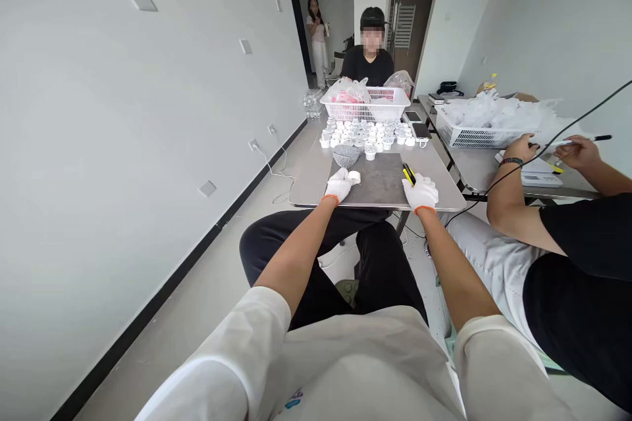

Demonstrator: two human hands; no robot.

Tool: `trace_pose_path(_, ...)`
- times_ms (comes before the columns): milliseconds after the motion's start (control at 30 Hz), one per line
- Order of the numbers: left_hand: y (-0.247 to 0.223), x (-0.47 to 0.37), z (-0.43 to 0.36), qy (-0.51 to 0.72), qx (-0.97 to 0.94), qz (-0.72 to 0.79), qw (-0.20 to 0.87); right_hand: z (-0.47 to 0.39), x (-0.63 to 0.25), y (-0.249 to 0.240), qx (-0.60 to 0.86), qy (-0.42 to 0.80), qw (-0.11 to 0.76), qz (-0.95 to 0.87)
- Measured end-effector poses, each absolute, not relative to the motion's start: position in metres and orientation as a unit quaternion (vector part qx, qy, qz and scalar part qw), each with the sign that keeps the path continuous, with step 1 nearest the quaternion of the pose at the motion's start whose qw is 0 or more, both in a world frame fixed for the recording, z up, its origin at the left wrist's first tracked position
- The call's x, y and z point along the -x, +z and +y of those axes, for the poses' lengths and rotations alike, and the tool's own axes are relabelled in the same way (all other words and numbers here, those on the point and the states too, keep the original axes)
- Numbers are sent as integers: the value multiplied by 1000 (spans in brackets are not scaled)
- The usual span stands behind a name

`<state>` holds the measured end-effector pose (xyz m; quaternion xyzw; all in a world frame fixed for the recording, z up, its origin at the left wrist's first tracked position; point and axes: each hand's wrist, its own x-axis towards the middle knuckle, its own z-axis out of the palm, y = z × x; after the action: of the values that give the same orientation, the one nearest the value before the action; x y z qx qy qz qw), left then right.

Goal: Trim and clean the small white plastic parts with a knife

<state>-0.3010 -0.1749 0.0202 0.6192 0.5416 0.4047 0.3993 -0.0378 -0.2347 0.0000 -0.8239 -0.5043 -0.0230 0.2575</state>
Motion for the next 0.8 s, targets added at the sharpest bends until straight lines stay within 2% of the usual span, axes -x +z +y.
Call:
trace_pose_path(133, 22, 304, -179, 406, -621, 549, 386, -244, 41, 12, 797, 1, 333, -504)
trace_pose_path(367, 29, 305, -182, 438, -566, 553, 427, -296, 57, 40, 756, 11, 372, -538)
trace_pose_path(467, 29, 304, -178, 444, -558, 556, 427, -314, -22, 85, 744, 12, 382, -548)
trace_pose_path(567, 26, 303, -173, 439, -556, 564, 424, -303, -170, 142, 699, 34, 400, -592)
trace_pose_path(667, 22, 302, -170, 431, -554, 575, 420, -282, -286, 172, 691, 52, 389, -607)
trace_pose_path(733, 20, 303, -170, 428, -552, 580, 420, -281, -298, 169, 712, 74, 392, -578)
trace_pose_path(800, 19, 305, -172, 427, -548, 584, 420, -295, -258, 150, 729, 124, 413, -531)
